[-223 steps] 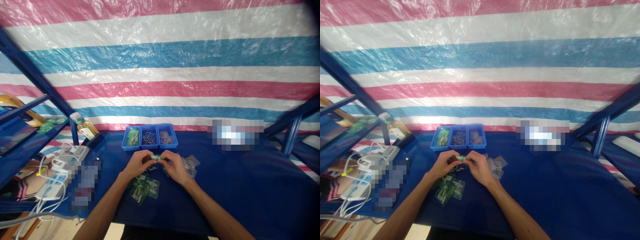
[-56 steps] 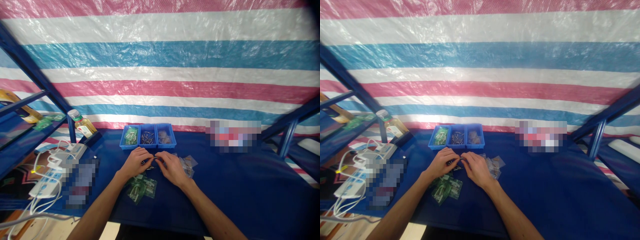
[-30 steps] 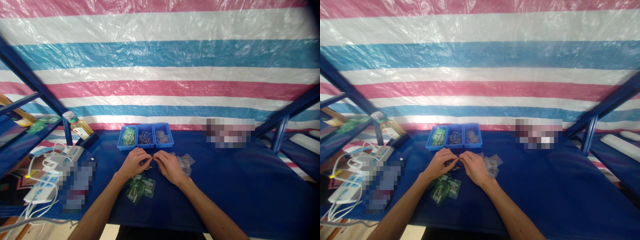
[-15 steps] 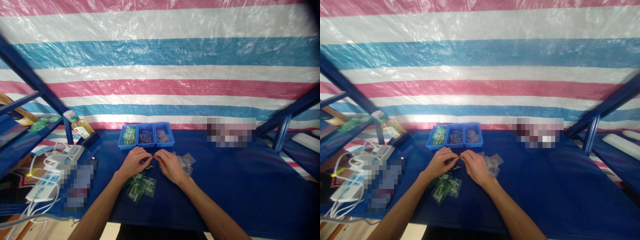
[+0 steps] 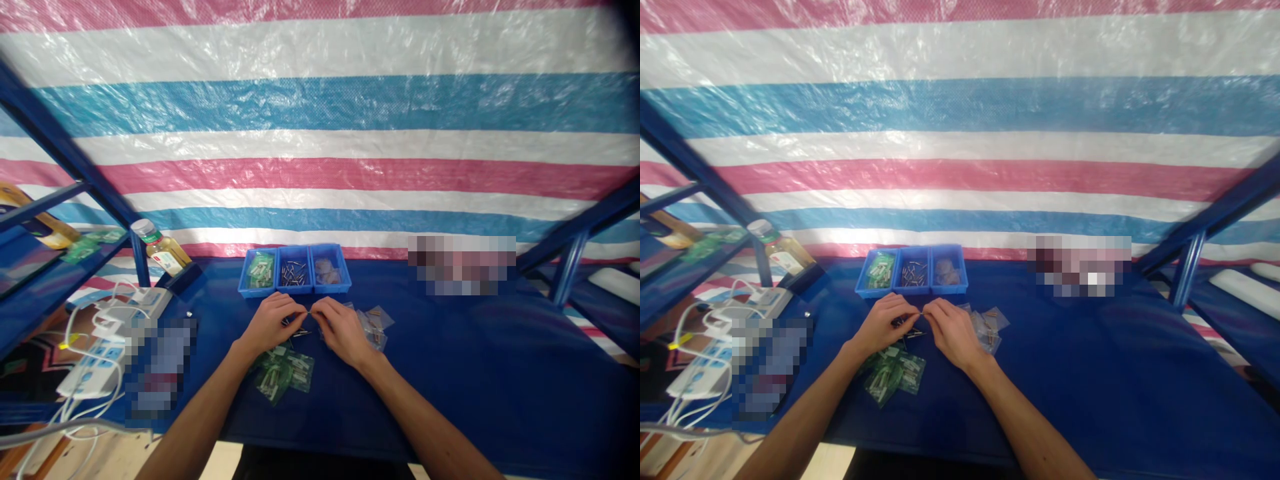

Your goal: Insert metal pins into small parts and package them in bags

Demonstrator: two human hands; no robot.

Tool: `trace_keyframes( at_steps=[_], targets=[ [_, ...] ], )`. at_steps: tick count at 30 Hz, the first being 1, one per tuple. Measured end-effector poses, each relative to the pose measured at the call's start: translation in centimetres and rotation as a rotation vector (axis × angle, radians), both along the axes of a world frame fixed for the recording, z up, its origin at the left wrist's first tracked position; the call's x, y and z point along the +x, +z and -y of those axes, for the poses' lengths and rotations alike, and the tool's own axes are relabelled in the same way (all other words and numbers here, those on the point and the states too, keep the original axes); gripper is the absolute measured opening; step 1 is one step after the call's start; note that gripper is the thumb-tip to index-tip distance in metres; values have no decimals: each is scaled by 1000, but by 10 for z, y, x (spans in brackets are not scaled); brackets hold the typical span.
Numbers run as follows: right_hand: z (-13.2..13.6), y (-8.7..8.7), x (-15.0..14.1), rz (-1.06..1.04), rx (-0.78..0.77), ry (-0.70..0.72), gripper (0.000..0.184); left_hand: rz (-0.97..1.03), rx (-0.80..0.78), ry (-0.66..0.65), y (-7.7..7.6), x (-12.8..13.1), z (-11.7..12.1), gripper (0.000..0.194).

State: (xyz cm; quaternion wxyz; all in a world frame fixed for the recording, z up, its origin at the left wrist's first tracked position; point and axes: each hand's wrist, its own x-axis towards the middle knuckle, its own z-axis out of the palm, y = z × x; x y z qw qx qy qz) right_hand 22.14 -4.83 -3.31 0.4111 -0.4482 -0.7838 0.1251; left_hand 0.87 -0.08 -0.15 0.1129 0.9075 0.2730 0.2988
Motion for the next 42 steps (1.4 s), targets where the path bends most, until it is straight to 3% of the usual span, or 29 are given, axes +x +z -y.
trace_keyframes(
  at_steps=[8, 17, 42],
  targets=[
    [0, 0, -1, -9, -17, -22, 14, 5, -4, 5, -1, 0, 0, 12],
    [0, 0, -1, -23, -35, 63, 14, 15, -17, -10, 1, -1, 0, 11],
    [-1, 2, 2, -30, -26, 2, 15, 7, -3, 3, 0, -1, 0, 13]
  ],
)
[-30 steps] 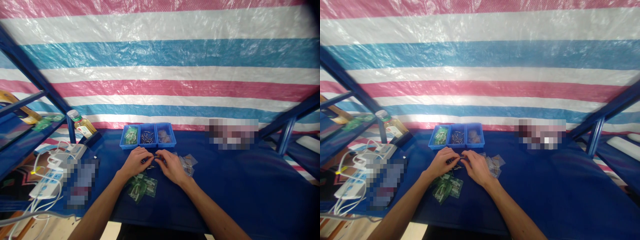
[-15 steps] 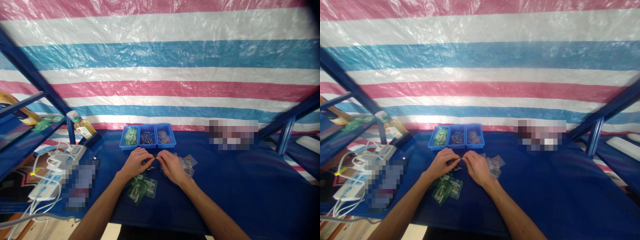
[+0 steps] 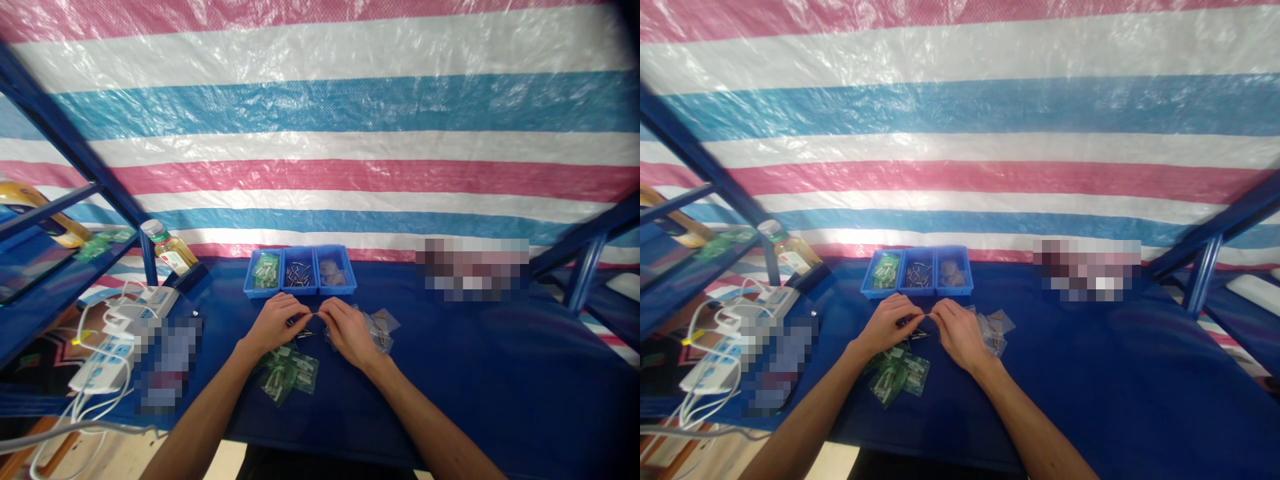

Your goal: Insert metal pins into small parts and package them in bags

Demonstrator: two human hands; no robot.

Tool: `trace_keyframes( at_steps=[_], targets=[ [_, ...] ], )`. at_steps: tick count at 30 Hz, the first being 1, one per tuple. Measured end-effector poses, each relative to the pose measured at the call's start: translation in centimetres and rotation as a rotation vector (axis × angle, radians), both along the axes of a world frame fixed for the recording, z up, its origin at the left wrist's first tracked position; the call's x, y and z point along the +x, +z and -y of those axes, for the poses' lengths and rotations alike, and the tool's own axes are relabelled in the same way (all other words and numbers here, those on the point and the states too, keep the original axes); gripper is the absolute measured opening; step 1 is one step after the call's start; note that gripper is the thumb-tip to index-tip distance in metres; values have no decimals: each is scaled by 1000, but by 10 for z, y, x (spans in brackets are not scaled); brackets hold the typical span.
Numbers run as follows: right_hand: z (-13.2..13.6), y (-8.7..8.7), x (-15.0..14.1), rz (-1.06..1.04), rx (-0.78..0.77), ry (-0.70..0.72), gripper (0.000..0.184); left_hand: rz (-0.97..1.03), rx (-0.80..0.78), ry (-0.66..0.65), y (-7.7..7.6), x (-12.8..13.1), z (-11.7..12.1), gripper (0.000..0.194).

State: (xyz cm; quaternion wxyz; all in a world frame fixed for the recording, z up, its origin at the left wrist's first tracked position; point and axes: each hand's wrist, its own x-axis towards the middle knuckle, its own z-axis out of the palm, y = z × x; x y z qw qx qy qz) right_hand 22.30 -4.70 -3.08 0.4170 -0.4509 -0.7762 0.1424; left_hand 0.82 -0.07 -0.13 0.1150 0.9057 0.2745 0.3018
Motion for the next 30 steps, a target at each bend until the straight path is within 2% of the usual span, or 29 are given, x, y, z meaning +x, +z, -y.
trace_keyframes(
  at_steps=[4, 11, 21, 30],
  targets=[
    [0, -3, 0, -16, 1, 0, 11, -4, 5, 5, 1, -1, 0, 13],
    [1, -4, 0, -2, -6, 29, 15, -4, 13, 9, 2, -2, 0, 12],
    [0, -2, 3, 33, -9, -75, 19, -12, 14, 9, 4, -2, 0, 19],
    [0, -4, 1, -37, -6, 9, 15, -6, -8, 14, 4, -3, 1, 15]
  ],
)
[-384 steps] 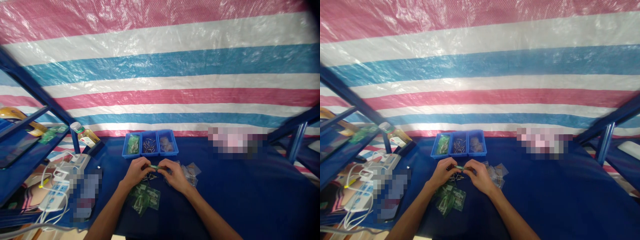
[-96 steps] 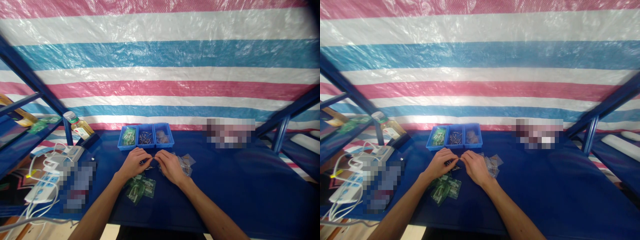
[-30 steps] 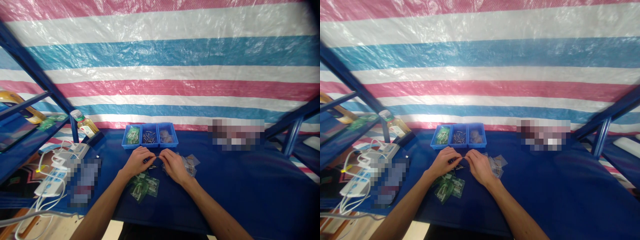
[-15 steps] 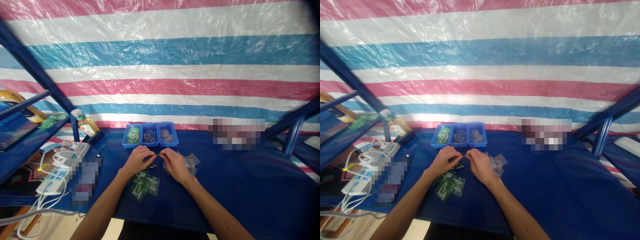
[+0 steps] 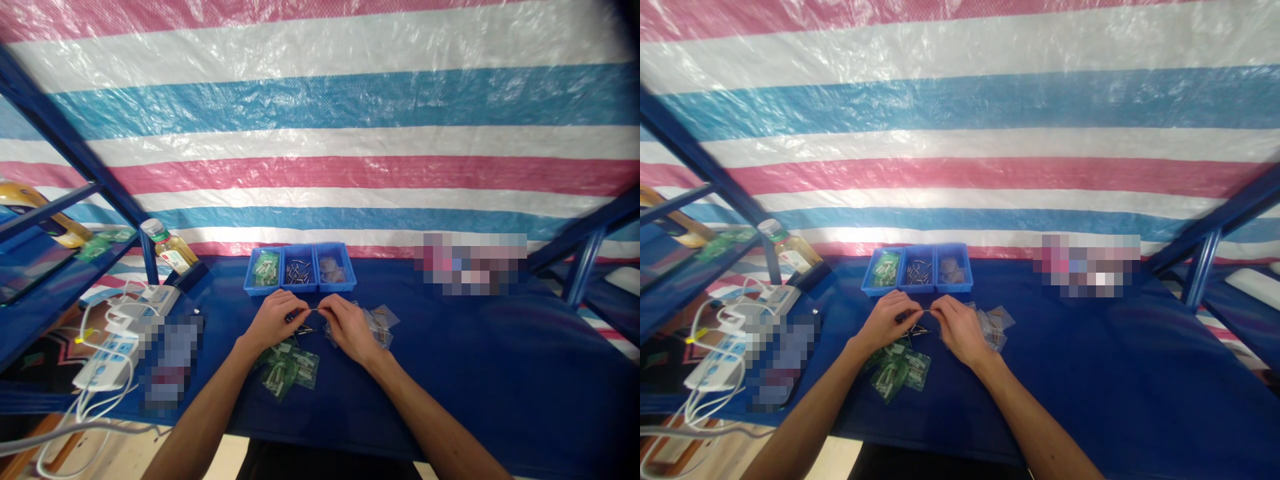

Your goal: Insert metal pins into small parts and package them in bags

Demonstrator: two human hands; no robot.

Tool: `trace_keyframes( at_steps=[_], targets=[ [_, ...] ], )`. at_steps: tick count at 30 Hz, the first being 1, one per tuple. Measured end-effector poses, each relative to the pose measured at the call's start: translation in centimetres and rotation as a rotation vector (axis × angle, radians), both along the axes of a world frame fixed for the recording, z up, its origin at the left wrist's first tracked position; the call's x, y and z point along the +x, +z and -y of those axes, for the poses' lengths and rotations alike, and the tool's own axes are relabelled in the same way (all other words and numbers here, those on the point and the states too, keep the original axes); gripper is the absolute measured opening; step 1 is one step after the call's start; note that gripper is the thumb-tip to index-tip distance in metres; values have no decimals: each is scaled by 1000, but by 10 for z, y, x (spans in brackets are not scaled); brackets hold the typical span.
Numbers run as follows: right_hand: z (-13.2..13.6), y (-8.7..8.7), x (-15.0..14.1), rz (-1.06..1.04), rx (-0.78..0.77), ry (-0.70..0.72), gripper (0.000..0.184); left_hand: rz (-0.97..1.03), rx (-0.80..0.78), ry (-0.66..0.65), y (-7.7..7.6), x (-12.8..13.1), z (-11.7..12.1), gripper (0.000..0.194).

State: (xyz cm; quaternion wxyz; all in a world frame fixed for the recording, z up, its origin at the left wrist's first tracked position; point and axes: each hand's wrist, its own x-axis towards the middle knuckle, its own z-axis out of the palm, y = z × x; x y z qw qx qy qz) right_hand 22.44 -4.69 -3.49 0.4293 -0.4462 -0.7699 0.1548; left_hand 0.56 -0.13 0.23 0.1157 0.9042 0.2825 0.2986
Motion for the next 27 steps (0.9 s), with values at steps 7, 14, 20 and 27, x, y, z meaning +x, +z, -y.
trace_keyframes(
  at_steps=[7, 14, 20, 27],
  targets=[
    [3, 2, -3, -45, -5, 41, 13, -4, -25, -6, -2, 0, 1, 13],
    [4, 0, -6, -50, 15, 57, 16, -8, -26, -49, -3, 5, 3, 13],
    [4, 1, -7, -30, 12, 46, 16, -10, -23, -46, -2, 5, 3, 13],
    [4, 4, -7, 12, 3, 26, 16, -4, -9, -39, -1, 5, 3, 13]
  ],
)
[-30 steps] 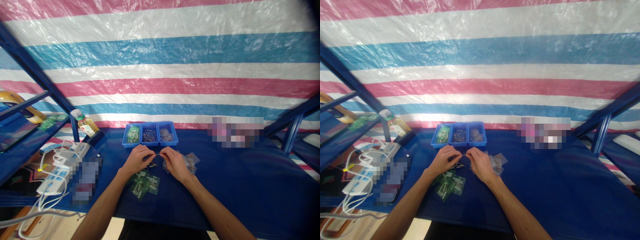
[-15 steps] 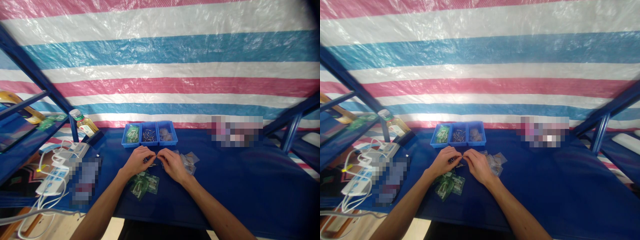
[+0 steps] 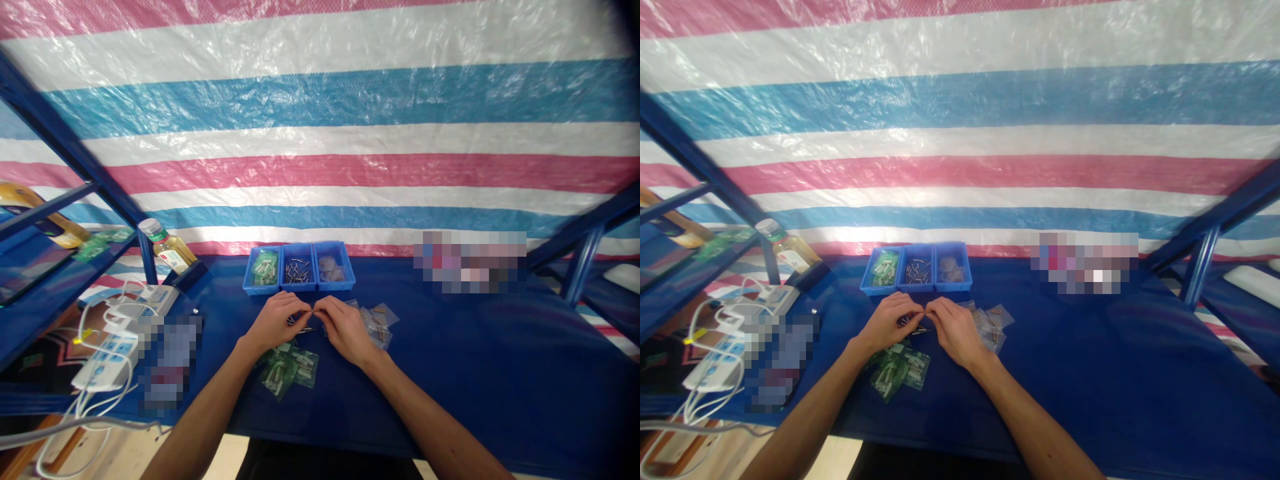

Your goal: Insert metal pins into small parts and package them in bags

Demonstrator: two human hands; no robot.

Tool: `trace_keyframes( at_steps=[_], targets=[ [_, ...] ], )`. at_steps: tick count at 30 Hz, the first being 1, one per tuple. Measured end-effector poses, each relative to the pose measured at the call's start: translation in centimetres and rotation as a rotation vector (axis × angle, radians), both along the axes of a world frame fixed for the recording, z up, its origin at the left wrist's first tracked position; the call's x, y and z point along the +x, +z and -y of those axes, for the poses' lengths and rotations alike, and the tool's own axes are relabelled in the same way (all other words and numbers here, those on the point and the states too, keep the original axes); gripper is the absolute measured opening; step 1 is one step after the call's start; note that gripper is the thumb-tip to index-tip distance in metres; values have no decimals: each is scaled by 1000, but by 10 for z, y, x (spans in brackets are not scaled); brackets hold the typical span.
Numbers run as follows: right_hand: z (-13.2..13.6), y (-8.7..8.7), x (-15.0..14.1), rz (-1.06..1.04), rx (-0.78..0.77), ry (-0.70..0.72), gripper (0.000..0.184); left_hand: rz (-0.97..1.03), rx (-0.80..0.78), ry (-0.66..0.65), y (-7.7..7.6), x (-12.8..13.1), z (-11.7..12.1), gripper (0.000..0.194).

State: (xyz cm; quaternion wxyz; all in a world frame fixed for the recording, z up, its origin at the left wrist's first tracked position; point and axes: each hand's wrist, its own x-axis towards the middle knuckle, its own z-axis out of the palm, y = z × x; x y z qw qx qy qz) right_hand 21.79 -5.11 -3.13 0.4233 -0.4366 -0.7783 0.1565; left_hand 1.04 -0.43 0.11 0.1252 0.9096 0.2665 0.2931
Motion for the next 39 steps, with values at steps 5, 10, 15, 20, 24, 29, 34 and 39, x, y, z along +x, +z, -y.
trace_keyframes(
  at_steps=[5, 10, 15, 20, 24, 29, 34, 39],
  targets=[
    [-2, -1, 1, 56, -3, -42, 19, 1, 9, -6, -1, 1, 0, 12],
    [-1, -1, 2, 33, -12, -41, 15, 12, 15, 10, -1, 0, -1, 15],
    [0, 1, 3, 19, -4, 9, 15, 12, 8, 24, -1, -3, -2, 14],
    [-1, 1, 3, 25, -1, -15, 15, 9, 6, 20, -1, -3, -2, 13],
    [-2, 0, 4, 40, -5, -49, 17, 9, 7, 28, 0, -3, -2, 13],
    [-2, -2, 4, 7, -16, -51, 14, 10, 10, 31, 1, -4, -2, 13],
    [-2, -2, 5, 6, -11, 0, 15, 12, 9, 24, 0, -4, -2, 13],
    [-1, 1, 5, 28, -20, -45, 16, 15, 11, 20, 2, -4, -2, 12]
  ],
)
